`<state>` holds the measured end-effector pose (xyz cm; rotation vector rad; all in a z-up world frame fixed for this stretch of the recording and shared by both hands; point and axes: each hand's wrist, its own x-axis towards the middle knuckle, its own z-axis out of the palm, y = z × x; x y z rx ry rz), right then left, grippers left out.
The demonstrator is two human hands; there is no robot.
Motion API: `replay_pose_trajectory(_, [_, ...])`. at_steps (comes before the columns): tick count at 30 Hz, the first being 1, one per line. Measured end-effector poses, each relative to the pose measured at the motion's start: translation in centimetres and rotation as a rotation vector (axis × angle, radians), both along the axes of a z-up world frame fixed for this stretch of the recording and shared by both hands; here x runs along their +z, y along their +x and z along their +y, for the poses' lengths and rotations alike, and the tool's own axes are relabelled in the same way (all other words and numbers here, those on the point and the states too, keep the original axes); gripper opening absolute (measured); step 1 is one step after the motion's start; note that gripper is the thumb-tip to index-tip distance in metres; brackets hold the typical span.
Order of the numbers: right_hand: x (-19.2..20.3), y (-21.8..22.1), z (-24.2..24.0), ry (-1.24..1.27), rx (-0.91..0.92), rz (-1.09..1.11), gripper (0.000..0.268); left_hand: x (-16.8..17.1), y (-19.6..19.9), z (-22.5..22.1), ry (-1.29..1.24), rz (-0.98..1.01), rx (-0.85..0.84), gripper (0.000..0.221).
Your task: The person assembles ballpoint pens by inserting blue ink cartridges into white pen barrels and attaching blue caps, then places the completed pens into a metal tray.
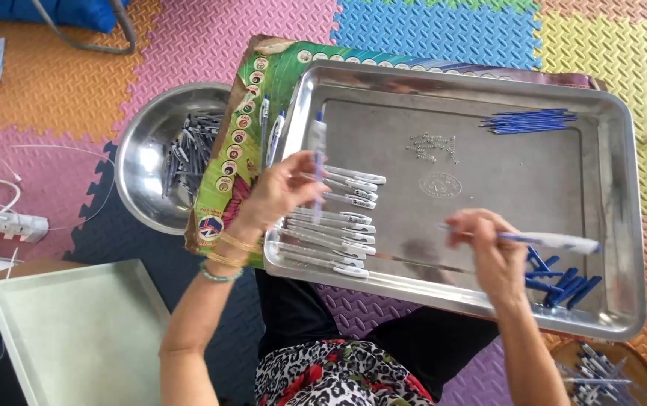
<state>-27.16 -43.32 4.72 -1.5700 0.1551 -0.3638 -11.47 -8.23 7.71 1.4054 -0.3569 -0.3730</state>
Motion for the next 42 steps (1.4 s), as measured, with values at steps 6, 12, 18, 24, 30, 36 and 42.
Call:
replay_pose_trajectory(6, [4.3,2.1,6.2,-0.017,0.017,-0.105,0.014,-1.9,-1.9,-6.3,-0.143,0.233,-0.188,0.05])
replay_pose_trajectory(12, [3.8,3.2,8.3,-0.058,-0.069,-0.344,0.016,-3.1,-2.6,-9.1,-0.129,0.177,-0.214,0.051])
replay_pose_trajectory(18, [1.8,3.4,7.7,-0.075,-0.107,-0.412,0.017,-3.2,-3.3,-9.6,-0.148,0.209,-0.266,0.056])
replay_pose_trajectory(24, [1.6,3.4,7.9,-0.08,-0.118,-0.432,0.018,-2.7,-3.9,-9.9,-0.147,0.234,-0.291,0.058])
replay_pose_trajectory(30, [0.5,3.1,7.3,-0.136,-0.146,-0.422,0.018,-3.8,-4.3,-10.2,-0.108,0.177,-0.29,0.061])
replay_pose_trajectory(36, [0.8,2.8,7.0,-0.19,-0.148,-0.441,0.017,-4.9,-4.9,-11.2,-0.134,0.112,-0.245,0.061])
replay_pose_trajectory(42, [-1.1,2.4,6.0,-0.279,-0.172,-0.514,0.017,-6.5,-5.3,-11.4,-0.05,-0.056,-0.185,0.06])
